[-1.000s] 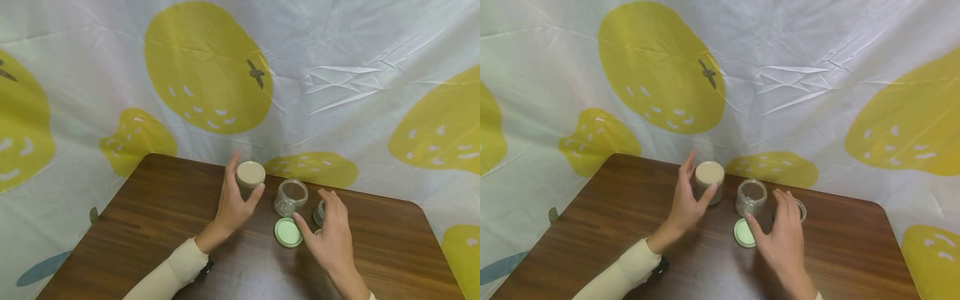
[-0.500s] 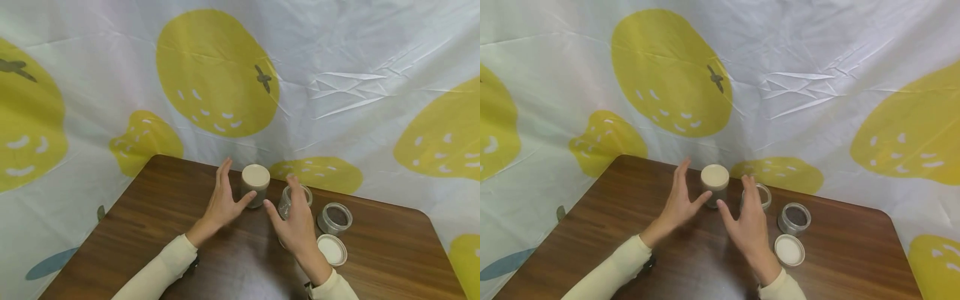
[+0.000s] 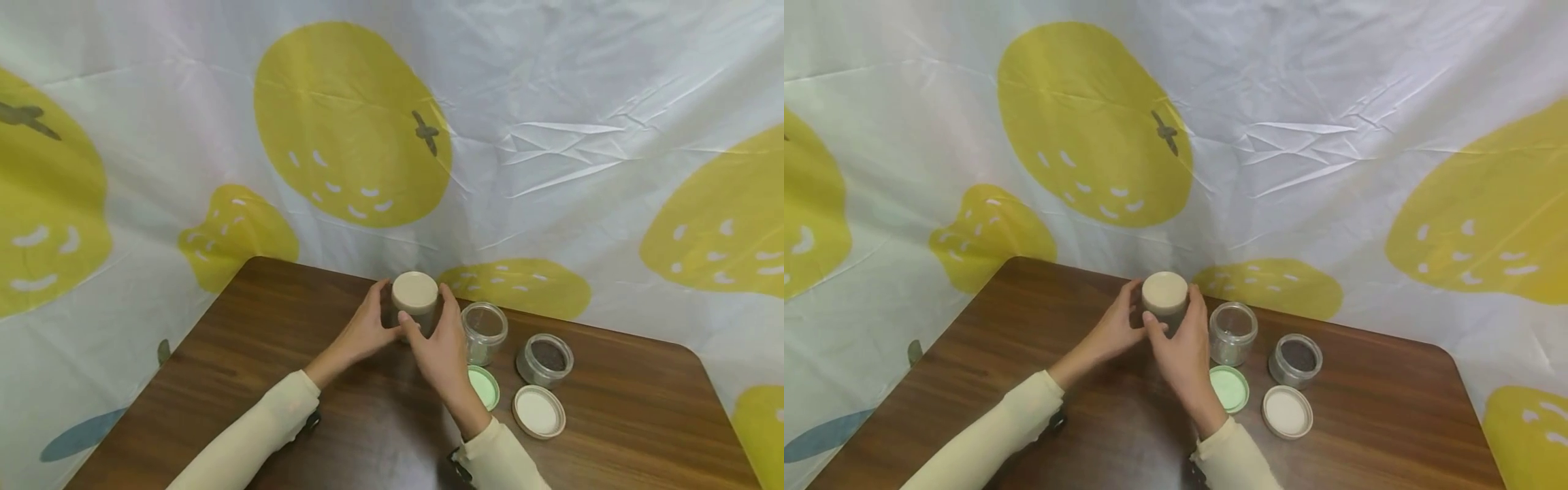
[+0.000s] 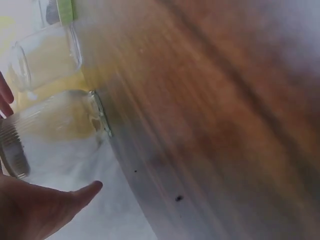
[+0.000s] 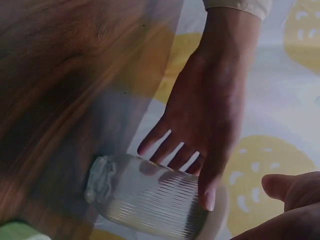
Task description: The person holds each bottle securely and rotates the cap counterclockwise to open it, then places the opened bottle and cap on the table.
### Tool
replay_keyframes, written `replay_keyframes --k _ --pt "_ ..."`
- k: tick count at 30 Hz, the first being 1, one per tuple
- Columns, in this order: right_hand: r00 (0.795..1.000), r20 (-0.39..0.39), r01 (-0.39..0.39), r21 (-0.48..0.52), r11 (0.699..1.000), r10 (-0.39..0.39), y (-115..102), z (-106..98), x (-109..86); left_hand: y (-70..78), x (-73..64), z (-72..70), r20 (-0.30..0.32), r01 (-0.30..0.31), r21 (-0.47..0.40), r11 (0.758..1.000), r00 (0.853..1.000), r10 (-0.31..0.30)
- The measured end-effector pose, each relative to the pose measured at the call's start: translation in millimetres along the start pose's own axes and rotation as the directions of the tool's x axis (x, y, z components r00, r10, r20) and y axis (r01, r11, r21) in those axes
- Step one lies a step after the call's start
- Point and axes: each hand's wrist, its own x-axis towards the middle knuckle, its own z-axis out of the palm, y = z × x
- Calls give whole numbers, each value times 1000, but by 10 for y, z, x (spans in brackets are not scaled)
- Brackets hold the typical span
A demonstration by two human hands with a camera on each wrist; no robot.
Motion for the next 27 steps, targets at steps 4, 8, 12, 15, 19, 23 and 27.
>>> replay_keyframes --k 4,8,12,15,19,23,27 --pt "999 -32 -42 23 999 43 51 99 86 -44 70 50 27 -15 -49 999 1000 16" --pt "993 -40 -103 89 991 107 117 207 111 -59 48 80 26 -14 -50 999 1000 15" --pt "989 -57 -129 134 982 138 191 303 106 -48 48 114 5 8 -46 999 1000 -8" --pt "986 -65 -144 146 979 154 238 342 106 -33 65 140 1 12 -51 999 1000 -12" --pt "984 -68 -150 175 973 164 263 348 104 -21 86 170 -1 1 -52 999 1000 -1" --pt "985 -84 -128 230 965 151 266 333 116 9 95 187 -11 -29 -52 998 1000 29" --pt "984 -101 -116 277 954 149 257 315 131 -2 110 201 -16 -79 -59 995 997 78"
